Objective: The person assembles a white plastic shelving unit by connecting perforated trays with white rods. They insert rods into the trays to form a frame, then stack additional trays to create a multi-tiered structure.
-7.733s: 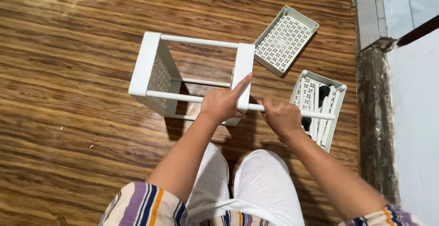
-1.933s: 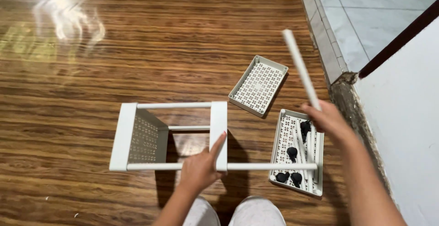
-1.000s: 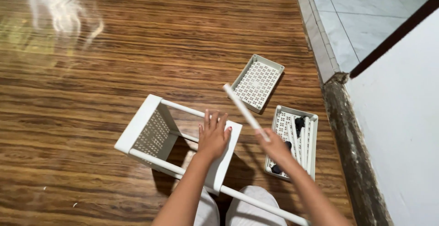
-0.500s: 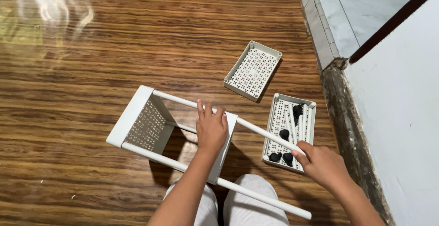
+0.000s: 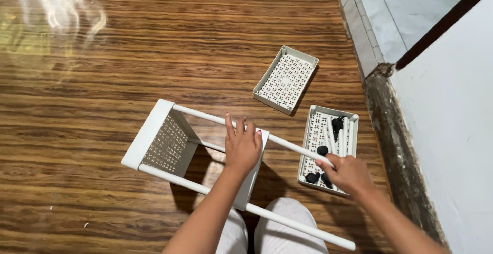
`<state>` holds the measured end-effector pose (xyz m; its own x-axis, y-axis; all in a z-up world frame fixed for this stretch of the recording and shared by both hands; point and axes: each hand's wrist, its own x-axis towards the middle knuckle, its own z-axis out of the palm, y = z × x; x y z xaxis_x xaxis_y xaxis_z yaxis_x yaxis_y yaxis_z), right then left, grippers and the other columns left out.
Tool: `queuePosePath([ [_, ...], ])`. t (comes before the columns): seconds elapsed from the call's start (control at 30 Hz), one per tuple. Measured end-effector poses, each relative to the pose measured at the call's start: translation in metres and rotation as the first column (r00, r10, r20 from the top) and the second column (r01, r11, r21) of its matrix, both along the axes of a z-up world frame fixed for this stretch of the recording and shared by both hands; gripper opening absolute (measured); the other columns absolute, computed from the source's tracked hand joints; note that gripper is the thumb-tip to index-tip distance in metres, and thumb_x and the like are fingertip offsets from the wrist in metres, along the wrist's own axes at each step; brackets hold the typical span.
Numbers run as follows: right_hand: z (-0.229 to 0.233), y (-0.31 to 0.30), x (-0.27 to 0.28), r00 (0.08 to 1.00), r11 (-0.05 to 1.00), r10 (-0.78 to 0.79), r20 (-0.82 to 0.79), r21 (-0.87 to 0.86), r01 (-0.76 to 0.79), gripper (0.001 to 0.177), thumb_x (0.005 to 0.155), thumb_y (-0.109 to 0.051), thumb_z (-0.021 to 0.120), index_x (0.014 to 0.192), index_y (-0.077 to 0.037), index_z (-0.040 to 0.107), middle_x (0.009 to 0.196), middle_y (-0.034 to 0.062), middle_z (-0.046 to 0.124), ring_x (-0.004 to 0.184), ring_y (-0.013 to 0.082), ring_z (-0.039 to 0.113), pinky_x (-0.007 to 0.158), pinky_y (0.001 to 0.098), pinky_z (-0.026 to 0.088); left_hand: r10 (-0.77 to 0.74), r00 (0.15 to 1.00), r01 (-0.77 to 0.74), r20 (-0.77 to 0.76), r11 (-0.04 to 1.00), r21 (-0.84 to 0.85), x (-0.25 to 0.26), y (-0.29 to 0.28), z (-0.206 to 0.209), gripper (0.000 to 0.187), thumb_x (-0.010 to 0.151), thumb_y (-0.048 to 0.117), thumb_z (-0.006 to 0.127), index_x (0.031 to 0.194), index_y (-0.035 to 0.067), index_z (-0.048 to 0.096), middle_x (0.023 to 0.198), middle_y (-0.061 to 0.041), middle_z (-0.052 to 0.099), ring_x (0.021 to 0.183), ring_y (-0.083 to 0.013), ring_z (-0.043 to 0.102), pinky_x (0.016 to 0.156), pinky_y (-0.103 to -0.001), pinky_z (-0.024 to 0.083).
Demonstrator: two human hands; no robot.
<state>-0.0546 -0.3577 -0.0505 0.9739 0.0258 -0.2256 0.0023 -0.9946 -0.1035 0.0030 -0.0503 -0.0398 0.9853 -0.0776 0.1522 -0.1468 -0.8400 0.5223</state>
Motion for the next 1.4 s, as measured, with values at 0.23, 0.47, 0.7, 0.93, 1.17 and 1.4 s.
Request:
queuePosePath([
  [0.23, 0.011, -0.040, 0.061, 0.535, 0.632, 0.241, -0.810, 0.549, 0.547, 0.053, 0.109, -0.054, 0.048, 0.076, -0.013, 0.055, 0.055, -0.0057, 0.046, 0.043, 0.0107, 0.032, 0.042, 0.0327, 0.029, 0.014, 0.999, -0.017, 0.041, 0.998, 0.068, -0.010, 0.000, 0.010, 0.035, 0.097, 0.035, 0.052, 0.114, 0.005, 0.060, 0.143, -0.020, 0.048, 0.150, -0.0485, 0.020, 0.092, -0.063, 0.048],
  [0.47, -0.016, 0.077, 0.037, 0.897, 0.925, 0.242, 0.370, 0.190, -0.328, 0.026, 0.101, -0.031, 0.051, 0.089, -0.009, 0.054, 0.075, 0.0123, 0.065, 0.062, 0.0333, 0.063, 0.053, 0.0502, 0.049, 0.019, 0.997, -0.028, 0.078, 0.993, 0.119, -0.014, 0.002, 0.011, 0.035, 0.098, 0.036, 0.051, 0.111, 0.005, 0.060, 0.143, -0.019, 0.049, 0.148, -0.0478, 0.023, 0.089, -0.062, 0.050],
  [0.7, -0.016, 0.103, 0.081, 0.871, 0.832, 0.472, 0.137, 0.257, -0.491, 0.022, 0.104, -0.030, 0.054, 0.104, -0.008, 0.051, 0.078, 0.0137, 0.065, 0.064, 0.0330, 0.062, 0.052, 0.0459, 0.049, 0.013, 0.997, -0.023, 0.075, 0.992, 0.125, -0.007, 0.000, 0.014, 0.036, 0.098, 0.036, 0.052, 0.112, 0.004, 0.060, 0.139, -0.020, 0.050, 0.148, -0.0482, 0.023, 0.085, -0.062, 0.052],
  [0.93, -0.005, 0.084, 0.113, 0.609, 0.672, 0.440, -0.660, 0.692, 0.263, 0.021, 0.108, -0.032, 0.048, 0.102, -0.013, 0.051, 0.072, -0.0030, 0.050, 0.054, 0.0136, 0.040, 0.047, 0.0316, 0.034, 0.036, 0.996, -0.046, 0.083, 0.991, 0.122, -0.005, -0.003, 0.012, 0.037, 0.097, 0.038, 0.053, 0.114, 0.006, 0.060, 0.137, -0.018, 0.051, 0.149, -0.0465, 0.025, 0.083, -0.060, 0.053],
  [1.17, -0.022, 0.143, 0.048, 0.778, 0.951, 0.305, 0.549, -0.212, -0.223, 0.005, 0.095, -0.007, 0.053, 0.100, -0.007, 0.054, 0.088, 0.0161, 0.068, 0.076, 0.0332, 0.070, 0.065, 0.0484, 0.055, 0.021, 0.999, -0.027, 0.047, 0.990, 0.138, -0.007, -0.005, 0.014, 0.036, 0.098, 0.038, 0.052, 0.116, 0.007, 0.060, 0.138, -0.019, 0.050, 0.150, -0.0449, 0.023, 0.086, -0.061, 0.052],
  [1.4, 0.011, 0.144, 0.113, 0.974, 0.969, 0.184, -0.132, 0.193, -0.157, 0.011, 0.077, -0.014, 0.072, 0.084, -0.007, 0.068, 0.075, 0.0182, 0.068, 0.066, 0.0353, 0.068, 0.063, 0.0504, 0.055, 0.021, 1.000, -0.021, 0.001, 0.988, 0.152, -0.005, -0.003, 0.015, 0.037, 0.099, 0.038, 0.051, 0.119, 0.007, 0.060, 0.138, -0.020, 0.049, 0.150, -0.0451, 0.021, 0.091, -0.063, 0.049],
])
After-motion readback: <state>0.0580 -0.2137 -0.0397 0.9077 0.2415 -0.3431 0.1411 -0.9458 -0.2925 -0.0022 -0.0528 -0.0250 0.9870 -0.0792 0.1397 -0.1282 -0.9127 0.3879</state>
